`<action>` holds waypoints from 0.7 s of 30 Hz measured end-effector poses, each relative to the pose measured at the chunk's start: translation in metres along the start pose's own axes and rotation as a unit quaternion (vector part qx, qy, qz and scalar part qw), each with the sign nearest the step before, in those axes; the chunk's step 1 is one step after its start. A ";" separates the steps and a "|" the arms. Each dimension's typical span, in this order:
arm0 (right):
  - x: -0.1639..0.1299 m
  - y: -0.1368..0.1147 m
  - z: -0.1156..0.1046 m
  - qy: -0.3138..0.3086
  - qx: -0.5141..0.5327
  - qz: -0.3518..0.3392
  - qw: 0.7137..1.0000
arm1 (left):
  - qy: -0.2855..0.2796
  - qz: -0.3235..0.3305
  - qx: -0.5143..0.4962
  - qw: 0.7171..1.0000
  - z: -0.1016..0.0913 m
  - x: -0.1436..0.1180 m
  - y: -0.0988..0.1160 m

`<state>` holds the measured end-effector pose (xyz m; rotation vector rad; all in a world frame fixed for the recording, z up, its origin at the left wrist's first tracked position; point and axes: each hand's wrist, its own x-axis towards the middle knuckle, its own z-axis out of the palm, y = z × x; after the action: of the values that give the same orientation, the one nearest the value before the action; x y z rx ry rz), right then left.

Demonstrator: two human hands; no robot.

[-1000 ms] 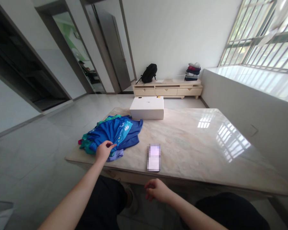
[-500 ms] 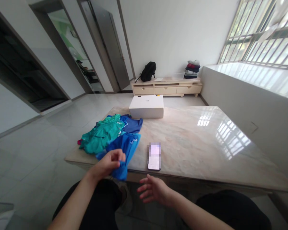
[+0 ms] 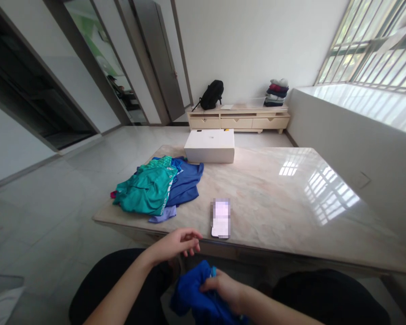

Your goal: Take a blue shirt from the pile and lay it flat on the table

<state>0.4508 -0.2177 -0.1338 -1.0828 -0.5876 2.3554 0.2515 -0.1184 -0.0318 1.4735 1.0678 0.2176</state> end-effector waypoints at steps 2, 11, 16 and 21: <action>0.003 -0.008 -0.005 0.029 0.009 -0.026 0.999 | -0.014 -0.005 0.040 0.999 0.004 0.000 -0.003; 0.022 -0.004 -0.024 0.102 0.009 -0.074 0.992 | 0.015 -0.002 0.181 0.983 0.009 0.008 -0.010; 0.025 0.003 -0.023 0.111 -0.020 -0.051 0.992 | 0.011 0.007 0.201 0.980 0.011 0.008 -0.013; 0.023 0.001 -0.020 0.107 -0.044 -0.074 0.990 | -0.020 -0.019 0.239 0.971 0.013 0.009 -0.022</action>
<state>0.4533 -0.2011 -0.1596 -1.2671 -0.6729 2.0705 0.2548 -0.1246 -0.0579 1.8740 1.1644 -0.1077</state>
